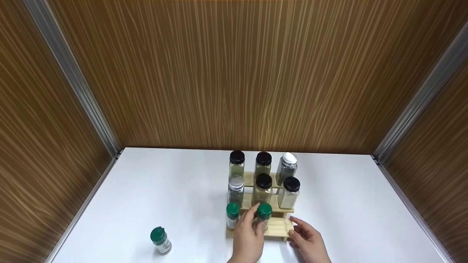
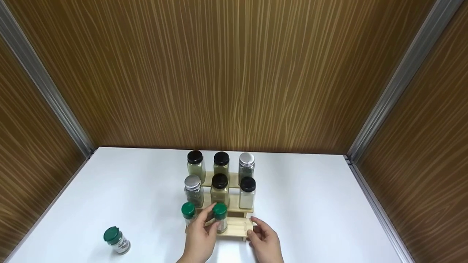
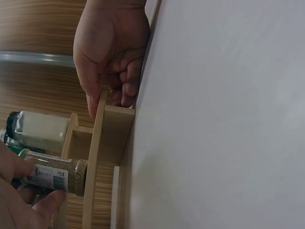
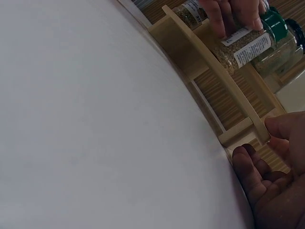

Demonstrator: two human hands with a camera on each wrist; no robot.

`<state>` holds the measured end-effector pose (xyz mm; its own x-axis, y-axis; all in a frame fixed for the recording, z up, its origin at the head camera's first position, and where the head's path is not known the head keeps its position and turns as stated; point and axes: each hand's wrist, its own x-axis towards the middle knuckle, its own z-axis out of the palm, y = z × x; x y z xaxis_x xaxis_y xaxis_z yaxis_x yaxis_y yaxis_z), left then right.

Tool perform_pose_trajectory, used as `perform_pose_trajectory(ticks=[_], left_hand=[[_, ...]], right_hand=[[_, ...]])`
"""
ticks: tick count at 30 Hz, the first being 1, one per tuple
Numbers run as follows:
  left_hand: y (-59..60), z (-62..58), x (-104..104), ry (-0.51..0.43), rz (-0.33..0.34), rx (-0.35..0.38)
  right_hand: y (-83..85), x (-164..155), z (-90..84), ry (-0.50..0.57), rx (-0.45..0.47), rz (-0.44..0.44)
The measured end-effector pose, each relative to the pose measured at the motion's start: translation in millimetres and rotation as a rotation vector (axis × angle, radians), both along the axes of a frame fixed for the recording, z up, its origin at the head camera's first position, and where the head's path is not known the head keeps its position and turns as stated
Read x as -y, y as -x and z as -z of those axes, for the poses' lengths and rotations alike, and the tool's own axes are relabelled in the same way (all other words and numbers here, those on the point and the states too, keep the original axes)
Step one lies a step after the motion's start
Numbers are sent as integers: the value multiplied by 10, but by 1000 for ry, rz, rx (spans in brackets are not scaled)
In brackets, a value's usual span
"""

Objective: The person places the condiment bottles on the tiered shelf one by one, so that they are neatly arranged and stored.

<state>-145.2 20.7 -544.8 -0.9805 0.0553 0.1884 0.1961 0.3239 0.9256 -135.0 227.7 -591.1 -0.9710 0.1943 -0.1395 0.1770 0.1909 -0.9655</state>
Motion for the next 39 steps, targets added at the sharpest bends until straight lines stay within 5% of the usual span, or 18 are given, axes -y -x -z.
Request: perform_pose_trajectory(ticks=[13,20,28,36,39], left_hand=[[10,35,-81,7,-21,21],[45,40,-82,19,-42,103],[30,34,-65,17,-62,91],[-207,-124,-28,-14,-123,127],[-327,-218,42,-46,-131,67]], right_hand=[[-15,1,-18,2,-7,3],[-3,26,4,-11,26,23],[-5,-1,4,-4,1,-1],[-10,10,-10,4,20,10],[-9,7,-13,4,8,6]])
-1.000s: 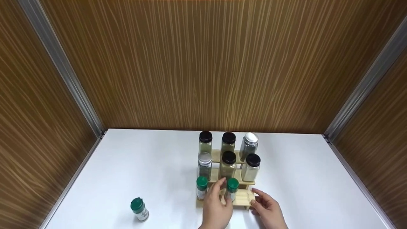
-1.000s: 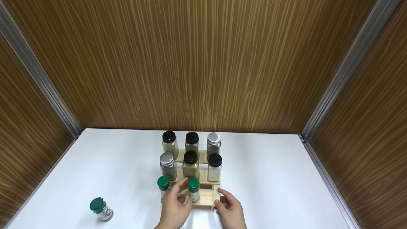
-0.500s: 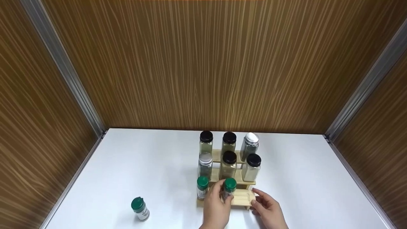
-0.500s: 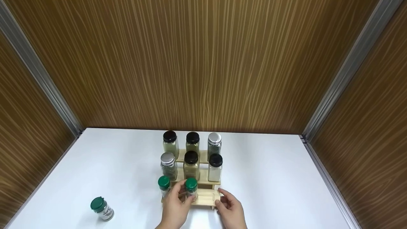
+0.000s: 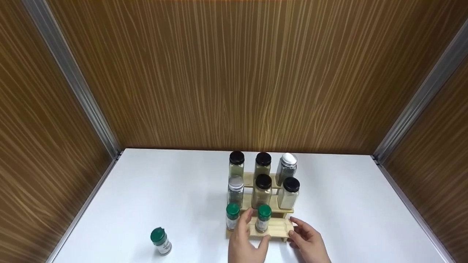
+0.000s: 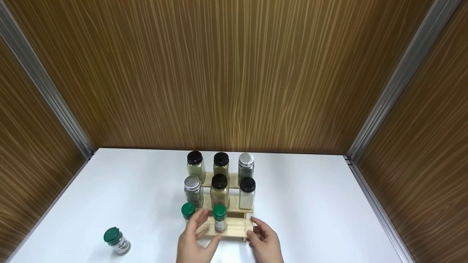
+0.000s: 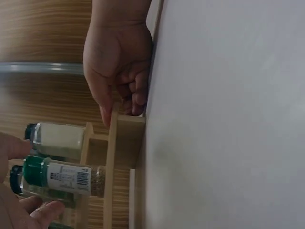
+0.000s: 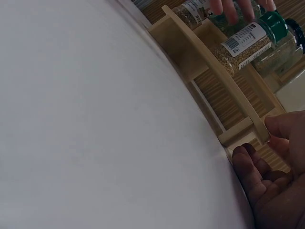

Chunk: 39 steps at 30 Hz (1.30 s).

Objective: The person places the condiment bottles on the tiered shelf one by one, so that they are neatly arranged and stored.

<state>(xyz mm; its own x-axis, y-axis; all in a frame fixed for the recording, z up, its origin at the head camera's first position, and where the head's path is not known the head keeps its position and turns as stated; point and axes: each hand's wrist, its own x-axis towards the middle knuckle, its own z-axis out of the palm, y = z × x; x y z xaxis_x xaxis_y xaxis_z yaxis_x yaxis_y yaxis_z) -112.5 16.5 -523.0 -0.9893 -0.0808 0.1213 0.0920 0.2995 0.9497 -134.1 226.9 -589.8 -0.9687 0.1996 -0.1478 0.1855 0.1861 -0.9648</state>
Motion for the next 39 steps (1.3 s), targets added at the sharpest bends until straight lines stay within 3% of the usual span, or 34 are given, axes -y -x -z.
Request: perform_pose_trajectory(ticks=[5,8,11,16,18,20,23,26,28,34,39], left_hand=[[-126,-60,242,-58,-7,-241],[-139,-86,425,-98,-77,-355],[-119,-135,642,-128,-205,-393],[-31,-184,1057,-96,-506,-417],[4,-180,1217,-72,-612,-393],[20,-168,1369,-52,-672,-332],[15,-144,1559,-31,-662,-137],[19,-70,1686,-30,-607,66],[37,5,1730,-65,-584,150],[96,248,1736,-72,-548,239],[110,387,1771,-26,-504,237]], right_hand=[[0,-3,0,-12,-4,7],[2,-6,1,-13,-2,16],[3,-6,0,-10,-4,17],[-3,-7,-4,-12,-7,10],[-3,-9,-3,-15,-8,13],[-2,-9,0,-16,-6,17],[-1,-7,2,-17,-1,23],[4,-3,2,-17,12,32],[6,-2,1,-18,19,36],[-3,1,-12,-10,-5,8],[13,28,-19,-10,16,29]])
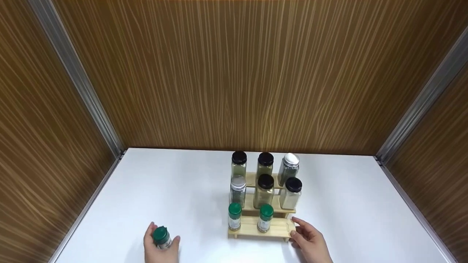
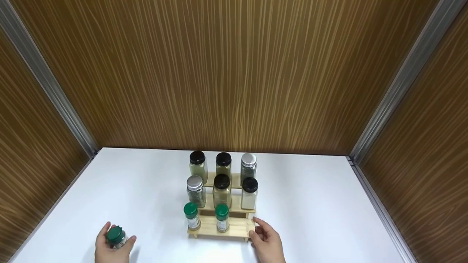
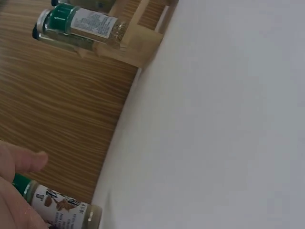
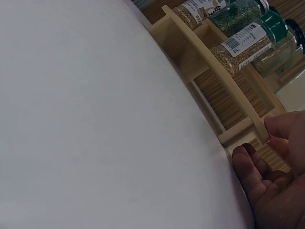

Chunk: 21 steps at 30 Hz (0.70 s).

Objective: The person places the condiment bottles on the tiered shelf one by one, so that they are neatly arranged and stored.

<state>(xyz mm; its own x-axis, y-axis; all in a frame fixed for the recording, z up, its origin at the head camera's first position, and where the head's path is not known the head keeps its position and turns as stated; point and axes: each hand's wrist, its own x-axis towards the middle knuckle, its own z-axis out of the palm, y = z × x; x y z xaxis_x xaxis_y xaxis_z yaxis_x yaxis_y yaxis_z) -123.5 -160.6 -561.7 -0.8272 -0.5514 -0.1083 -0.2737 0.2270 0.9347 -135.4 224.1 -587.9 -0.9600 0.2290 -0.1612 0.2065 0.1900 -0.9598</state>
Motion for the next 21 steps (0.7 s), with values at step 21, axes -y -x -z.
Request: perform_pose_trajectory(ticks=[21], left_hand=[[-77,-364,-283,-62,35,-161]], right_hand=[[-14,-28,5,8,-25,-36]])
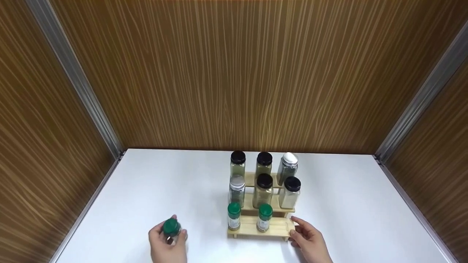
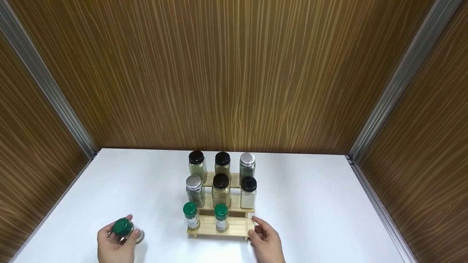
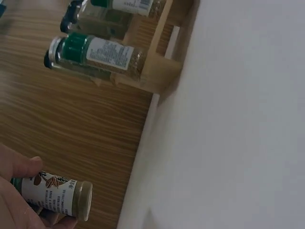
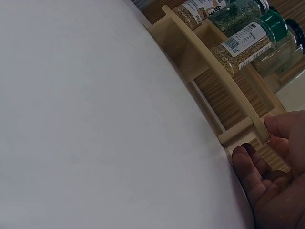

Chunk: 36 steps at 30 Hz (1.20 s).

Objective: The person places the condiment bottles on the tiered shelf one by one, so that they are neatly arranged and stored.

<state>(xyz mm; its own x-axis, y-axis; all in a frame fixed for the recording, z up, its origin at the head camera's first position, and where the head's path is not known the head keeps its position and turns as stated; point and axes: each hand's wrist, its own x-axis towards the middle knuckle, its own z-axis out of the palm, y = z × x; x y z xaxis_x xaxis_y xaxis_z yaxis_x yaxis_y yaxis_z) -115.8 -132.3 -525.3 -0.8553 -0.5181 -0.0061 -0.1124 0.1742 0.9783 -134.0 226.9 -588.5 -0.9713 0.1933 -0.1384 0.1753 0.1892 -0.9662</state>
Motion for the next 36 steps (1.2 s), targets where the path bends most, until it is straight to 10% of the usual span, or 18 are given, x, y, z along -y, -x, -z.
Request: perform_pose_trajectory(ticks=[23,31,36], left_hand=[[57,-809,-966,-135,312,-386],[15,-824,-1428,-108,515,-477],[14,-734,-1713,-96,601,-398]], right_hand=[[-2,11,4,14,-12,0],[-4,-15,11,19,-1,-20],[-4,-43,32,52,-2,-40]])
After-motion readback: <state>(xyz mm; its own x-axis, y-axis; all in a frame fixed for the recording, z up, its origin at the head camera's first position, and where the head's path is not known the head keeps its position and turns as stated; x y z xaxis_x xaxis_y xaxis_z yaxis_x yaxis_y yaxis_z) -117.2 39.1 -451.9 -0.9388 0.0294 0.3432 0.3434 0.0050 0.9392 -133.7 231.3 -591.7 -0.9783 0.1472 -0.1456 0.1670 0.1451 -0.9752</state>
